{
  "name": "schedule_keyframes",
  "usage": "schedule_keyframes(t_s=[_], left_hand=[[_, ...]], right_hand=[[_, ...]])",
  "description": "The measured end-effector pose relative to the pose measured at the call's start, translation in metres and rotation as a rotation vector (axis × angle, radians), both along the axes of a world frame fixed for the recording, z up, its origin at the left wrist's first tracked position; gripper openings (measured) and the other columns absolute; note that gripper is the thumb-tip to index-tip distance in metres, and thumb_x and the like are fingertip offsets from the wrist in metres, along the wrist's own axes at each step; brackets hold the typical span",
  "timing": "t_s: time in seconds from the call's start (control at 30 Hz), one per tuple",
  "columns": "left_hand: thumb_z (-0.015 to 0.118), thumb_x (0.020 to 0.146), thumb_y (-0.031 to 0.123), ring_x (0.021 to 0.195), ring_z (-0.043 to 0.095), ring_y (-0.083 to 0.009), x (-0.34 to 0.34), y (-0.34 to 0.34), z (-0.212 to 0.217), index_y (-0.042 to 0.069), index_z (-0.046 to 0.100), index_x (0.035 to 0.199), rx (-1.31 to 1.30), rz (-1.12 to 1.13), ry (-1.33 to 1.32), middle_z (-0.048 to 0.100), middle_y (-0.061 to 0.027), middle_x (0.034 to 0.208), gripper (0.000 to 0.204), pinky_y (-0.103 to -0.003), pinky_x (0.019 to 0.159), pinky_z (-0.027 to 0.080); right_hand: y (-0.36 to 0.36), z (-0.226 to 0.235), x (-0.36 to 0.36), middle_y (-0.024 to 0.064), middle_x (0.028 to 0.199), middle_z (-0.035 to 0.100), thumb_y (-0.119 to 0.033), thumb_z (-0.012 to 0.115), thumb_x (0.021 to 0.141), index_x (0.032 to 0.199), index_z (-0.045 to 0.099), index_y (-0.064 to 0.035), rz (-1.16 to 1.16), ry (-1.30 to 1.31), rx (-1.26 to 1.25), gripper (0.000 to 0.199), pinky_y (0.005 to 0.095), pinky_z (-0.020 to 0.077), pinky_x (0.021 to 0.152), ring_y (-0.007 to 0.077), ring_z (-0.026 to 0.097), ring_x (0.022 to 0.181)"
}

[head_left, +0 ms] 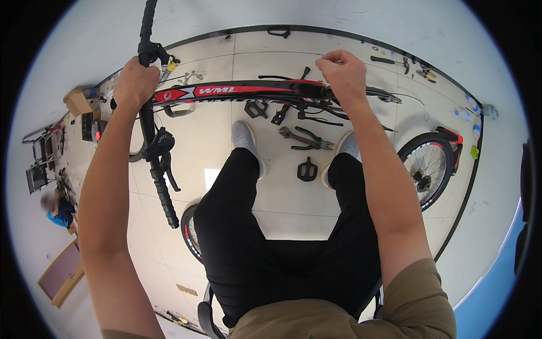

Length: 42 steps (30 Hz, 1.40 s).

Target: The person assembles a bicycle by attaching the handlebar stem to the frame using a wrench and tightening bolts. They then pick up a bicycle wheel and position it near the frame.

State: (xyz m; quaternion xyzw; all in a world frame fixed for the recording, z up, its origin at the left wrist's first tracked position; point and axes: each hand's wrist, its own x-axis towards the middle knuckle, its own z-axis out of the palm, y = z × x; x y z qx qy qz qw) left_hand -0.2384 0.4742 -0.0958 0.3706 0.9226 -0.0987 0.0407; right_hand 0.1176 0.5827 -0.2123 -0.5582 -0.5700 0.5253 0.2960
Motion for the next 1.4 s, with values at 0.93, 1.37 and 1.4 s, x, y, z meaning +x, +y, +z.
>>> schedule_keyframes(t_s=[0.93,1.37,1.4], left_hand=[[0.055,0.082,0.024,0.103,0.064,-0.0410,0.002,-0.003,-0.002,0.006,0.063,0.111,0.078,-0.017,-0.009,0.069,-0.0217,0.106,0.035,-0.051,0.088,0.049],[0.054,0.084,0.026,0.106,0.065,-0.0391,0.003,-0.004,-0.001,0.007,0.062,0.117,0.065,-0.010,-0.017,0.069,-0.0202,0.110,0.039,-0.049,0.090,0.049],[0.054,0.084,0.026,0.106,0.065,-0.0389,0.005,-0.004,0.000,0.007,0.062,0.117,0.062,-0.007,-0.021,0.069,-0.0201,0.110,0.039,-0.049,0.090,0.050]], right_hand=[[-0.015,-0.010,0.055,0.0092,0.099,0.064,-0.017,0.055,0.099,0.108,0.061,0.0012,-0.430,0.705,-0.538,0.022,0.0361,0.0495,0.080,0.0214,0.062,0.090],[-0.011,0.014,0.060,0.0162,0.096,0.072,0.000,0.056,0.094,0.112,0.063,0.0078,-0.094,0.050,-0.183,0.021,0.0307,0.0595,0.075,0.0216,0.072,0.083],[-0.010,0.015,0.059,0.0156,0.095,0.072,-0.002,0.057,0.094,0.111,0.063,0.0075,-0.094,0.041,-0.169,0.020,0.0305,0.0594,0.075,0.0216,0.072,0.082]])
